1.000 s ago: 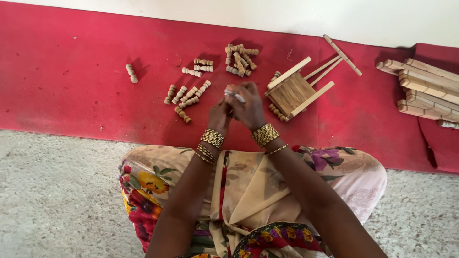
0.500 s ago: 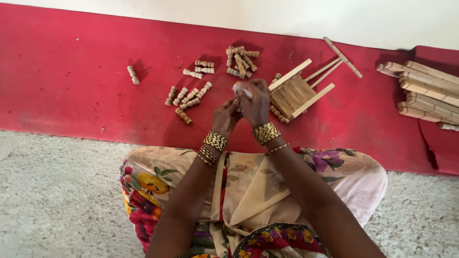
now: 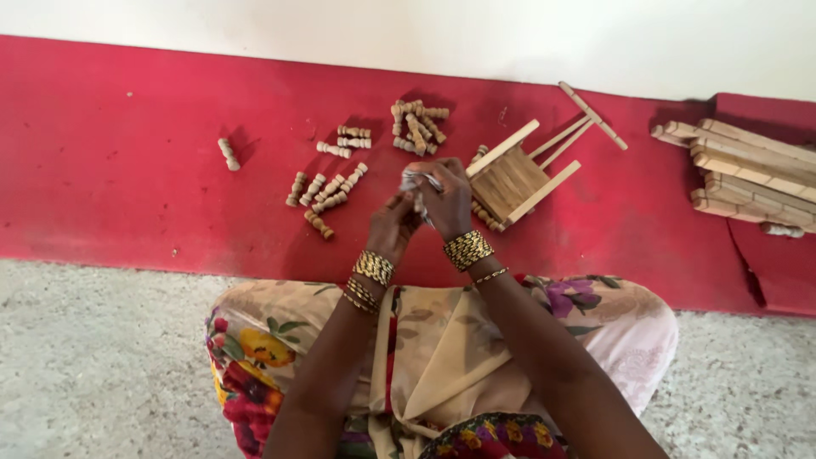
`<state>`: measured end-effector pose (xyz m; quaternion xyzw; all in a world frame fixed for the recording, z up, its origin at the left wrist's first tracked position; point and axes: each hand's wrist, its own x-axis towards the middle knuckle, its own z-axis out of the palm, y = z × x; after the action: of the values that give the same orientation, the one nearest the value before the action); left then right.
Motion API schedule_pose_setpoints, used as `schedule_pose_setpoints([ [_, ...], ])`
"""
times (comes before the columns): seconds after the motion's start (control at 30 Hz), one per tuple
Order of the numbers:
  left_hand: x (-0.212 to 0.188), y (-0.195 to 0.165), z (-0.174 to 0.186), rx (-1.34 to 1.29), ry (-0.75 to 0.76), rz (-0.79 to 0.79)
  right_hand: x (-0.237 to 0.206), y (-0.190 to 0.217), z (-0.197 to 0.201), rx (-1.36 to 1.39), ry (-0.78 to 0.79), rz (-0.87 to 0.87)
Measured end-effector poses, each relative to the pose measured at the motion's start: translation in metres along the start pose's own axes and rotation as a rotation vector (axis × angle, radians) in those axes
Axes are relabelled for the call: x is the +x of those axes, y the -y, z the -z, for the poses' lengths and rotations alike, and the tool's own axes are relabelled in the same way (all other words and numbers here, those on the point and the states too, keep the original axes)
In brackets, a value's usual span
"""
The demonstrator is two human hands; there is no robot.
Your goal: The person sits on the floor and wipes small wooden toy pieces one at a time with a cloth, setting each cleaned piece back on the red mat. A small wooden toy cart and stacks of wooden sticks lie nearby on the mat.
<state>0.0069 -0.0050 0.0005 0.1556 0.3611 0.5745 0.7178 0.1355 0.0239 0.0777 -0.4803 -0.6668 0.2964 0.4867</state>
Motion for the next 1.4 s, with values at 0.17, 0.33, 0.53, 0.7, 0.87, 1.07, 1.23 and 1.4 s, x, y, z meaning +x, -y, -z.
schedule_pose_setpoints([
  [0.17,0.005,-0.008,0.008,-0.171,-0.067,-0.016,-0.015,0.009,-0.007,-0.074,0.123,0.051],
  [0.33,0.000,-0.003,0.009,-0.094,0.012,-0.087,-0.010,0.012,-0.016,-0.127,0.000,0.013],
  [0.53,0.001,0.003,0.003,-0.150,0.080,-0.052,-0.006,0.012,-0.004,-0.054,-0.139,0.022],
  [0.7,0.006,-0.006,0.012,-0.288,0.012,-0.103,-0.017,0.003,-0.008,-0.043,0.089,0.003],
  [0.87,0.002,-0.007,0.008,-0.193,0.041,-0.081,-0.005,-0.017,-0.013,-0.158,0.019,0.024],
  [1.07,0.001,-0.009,0.004,0.361,-0.021,-0.217,0.009,-0.008,0.016,0.299,0.052,-0.166],
  [1.23,0.010,-0.006,0.014,0.593,0.009,-0.359,0.009,0.019,0.027,-0.086,0.146,0.101],
  [1.4,0.012,-0.005,0.016,0.638,0.110,-0.507,0.012,0.022,0.034,-0.091,0.209,0.209],
])
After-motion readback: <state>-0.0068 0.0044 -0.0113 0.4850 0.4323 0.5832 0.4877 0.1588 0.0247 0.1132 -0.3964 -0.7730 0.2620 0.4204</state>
